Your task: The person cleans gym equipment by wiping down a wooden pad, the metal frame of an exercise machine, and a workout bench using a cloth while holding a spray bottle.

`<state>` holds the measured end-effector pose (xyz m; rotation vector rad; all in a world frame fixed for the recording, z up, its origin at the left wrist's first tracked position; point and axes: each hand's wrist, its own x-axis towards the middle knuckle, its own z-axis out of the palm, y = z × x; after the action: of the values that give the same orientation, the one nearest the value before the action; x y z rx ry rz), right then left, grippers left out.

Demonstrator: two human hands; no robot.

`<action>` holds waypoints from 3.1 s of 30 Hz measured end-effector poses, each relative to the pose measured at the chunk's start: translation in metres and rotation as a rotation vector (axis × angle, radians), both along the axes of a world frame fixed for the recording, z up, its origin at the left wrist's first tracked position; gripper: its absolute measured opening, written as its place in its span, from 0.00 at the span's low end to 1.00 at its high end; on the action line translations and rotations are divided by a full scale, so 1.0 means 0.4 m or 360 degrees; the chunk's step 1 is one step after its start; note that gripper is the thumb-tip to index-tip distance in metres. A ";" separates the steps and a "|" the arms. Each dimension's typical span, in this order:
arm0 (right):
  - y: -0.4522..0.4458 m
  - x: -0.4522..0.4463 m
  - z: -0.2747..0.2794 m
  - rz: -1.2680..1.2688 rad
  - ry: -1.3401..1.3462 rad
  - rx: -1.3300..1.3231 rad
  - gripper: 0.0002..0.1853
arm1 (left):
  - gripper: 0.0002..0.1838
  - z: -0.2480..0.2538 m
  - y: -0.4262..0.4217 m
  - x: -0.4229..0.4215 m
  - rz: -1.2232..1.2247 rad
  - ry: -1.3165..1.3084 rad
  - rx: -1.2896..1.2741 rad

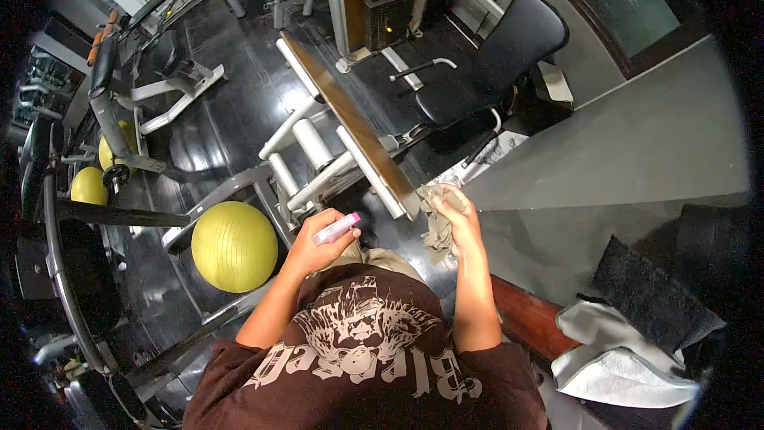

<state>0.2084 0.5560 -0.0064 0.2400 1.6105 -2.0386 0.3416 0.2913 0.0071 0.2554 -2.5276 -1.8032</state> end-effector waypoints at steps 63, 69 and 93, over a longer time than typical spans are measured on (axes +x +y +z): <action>-0.474 0.127 -0.066 0.0434 0.1279 0.2943 0.11 | 0.09 0.005 -0.468 -0.064 -0.0465 -0.0069 0.0200; -0.599 0.074 -0.089 0.0588 0.1640 0.2809 0.11 | 0.10 -0.018 -0.483 -0.040 -0.0369 -0.0162 0.0248; -0.358 0.217 0.005 0.0459 0.1131 0.2539 0.17 | 0.06 -0.055 -0.509 -0.040 -0.0266 -0.0072 0.0256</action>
<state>0.2953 0.4128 -0.0046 -0.2164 3.0996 -0.1754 0.3257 0.0877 -0.0151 0.0907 -2.5037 -2.0885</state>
